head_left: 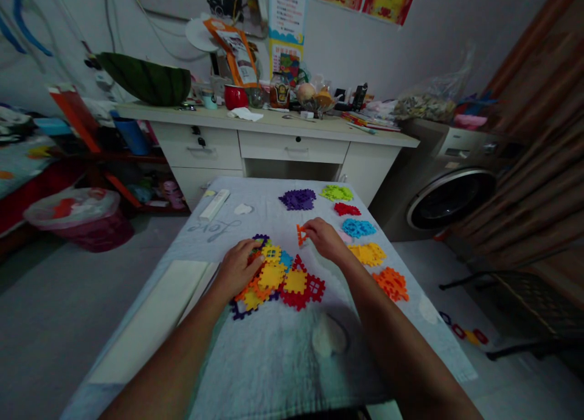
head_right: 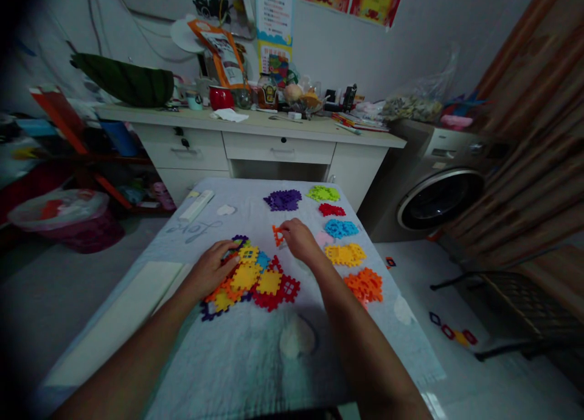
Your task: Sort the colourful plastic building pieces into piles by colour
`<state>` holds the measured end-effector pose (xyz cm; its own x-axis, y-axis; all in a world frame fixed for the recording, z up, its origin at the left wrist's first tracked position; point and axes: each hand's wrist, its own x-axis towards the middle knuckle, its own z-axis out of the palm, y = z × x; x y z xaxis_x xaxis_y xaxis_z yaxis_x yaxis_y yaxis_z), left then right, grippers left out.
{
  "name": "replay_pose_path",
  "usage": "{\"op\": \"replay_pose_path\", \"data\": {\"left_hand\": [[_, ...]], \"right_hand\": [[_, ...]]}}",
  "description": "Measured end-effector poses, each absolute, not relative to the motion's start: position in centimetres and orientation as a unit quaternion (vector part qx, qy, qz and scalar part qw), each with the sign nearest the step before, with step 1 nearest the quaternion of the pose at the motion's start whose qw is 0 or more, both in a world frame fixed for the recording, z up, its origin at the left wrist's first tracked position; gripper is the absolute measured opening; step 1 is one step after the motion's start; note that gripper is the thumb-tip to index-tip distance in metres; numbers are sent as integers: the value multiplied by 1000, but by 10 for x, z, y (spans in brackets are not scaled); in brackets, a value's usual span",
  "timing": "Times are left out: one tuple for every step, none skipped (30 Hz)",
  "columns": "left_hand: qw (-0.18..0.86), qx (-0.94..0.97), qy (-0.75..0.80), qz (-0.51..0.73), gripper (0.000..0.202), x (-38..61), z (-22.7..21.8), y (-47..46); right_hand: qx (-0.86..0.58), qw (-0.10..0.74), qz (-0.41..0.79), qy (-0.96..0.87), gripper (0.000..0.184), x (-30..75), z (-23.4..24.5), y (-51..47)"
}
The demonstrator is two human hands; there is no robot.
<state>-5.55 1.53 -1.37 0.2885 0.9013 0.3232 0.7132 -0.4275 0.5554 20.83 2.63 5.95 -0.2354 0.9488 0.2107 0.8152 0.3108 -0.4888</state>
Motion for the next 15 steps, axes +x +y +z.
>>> {"op": "replay_pose_path", "data": {"left_hand": [[152,789,511,305,38,-56,-15,16],[151,791,510,304,38,-56,-16,16],[150,792,508,304,38,-57,-17,16],[149,793,507,303,38,-57,-17,17],[149,794,506,302,38,-57,-18,17],[149,794,507,301,38,-58,-19,17],[150,795,507,299,39,-58,-19,18],[150,794,507,299,39,-58,-20,18],[151,794,508,298,40,-58,-20,18],[151,794,508,298,40,-58,-20,19],[151,793,509,299,41,-58,-21,19],[152,793,509,298,41,-58,-21,19],[153,792,511,296,42,-58,-21,19],[155,792,512,294,43,-58,-21,19],[157,791,513,292,43,-58,-20,19]], "right_hand": [[-570,245,152,-769,18,223,66,19],[-570,250,169,-764,17,238,72,11],[-571,250,190,-758,17,254,77,3],[-577,253,207,-748,19,269,82,-6],[-584,253,221,-739,20,283,86,-15],[-589,243,237,-734,19,295,89,-25],[-591,230,251,-731,17,306,92,-34],[-590,212,264,-732,13,314,93,-43],[-588,193,275,-735,10,320,94,-51],[-586,175,284,-739,8,324,94,-58],[-585,156,289,-741,7,326,93,-64],[-588,139,292,-741,6,327,91,-69],[-593,123,290,-741,5,326,88,-72],[-600,108,284,-740,5,325,85,-75],[-609,95,272,-739,6,324,82,-77]]}}
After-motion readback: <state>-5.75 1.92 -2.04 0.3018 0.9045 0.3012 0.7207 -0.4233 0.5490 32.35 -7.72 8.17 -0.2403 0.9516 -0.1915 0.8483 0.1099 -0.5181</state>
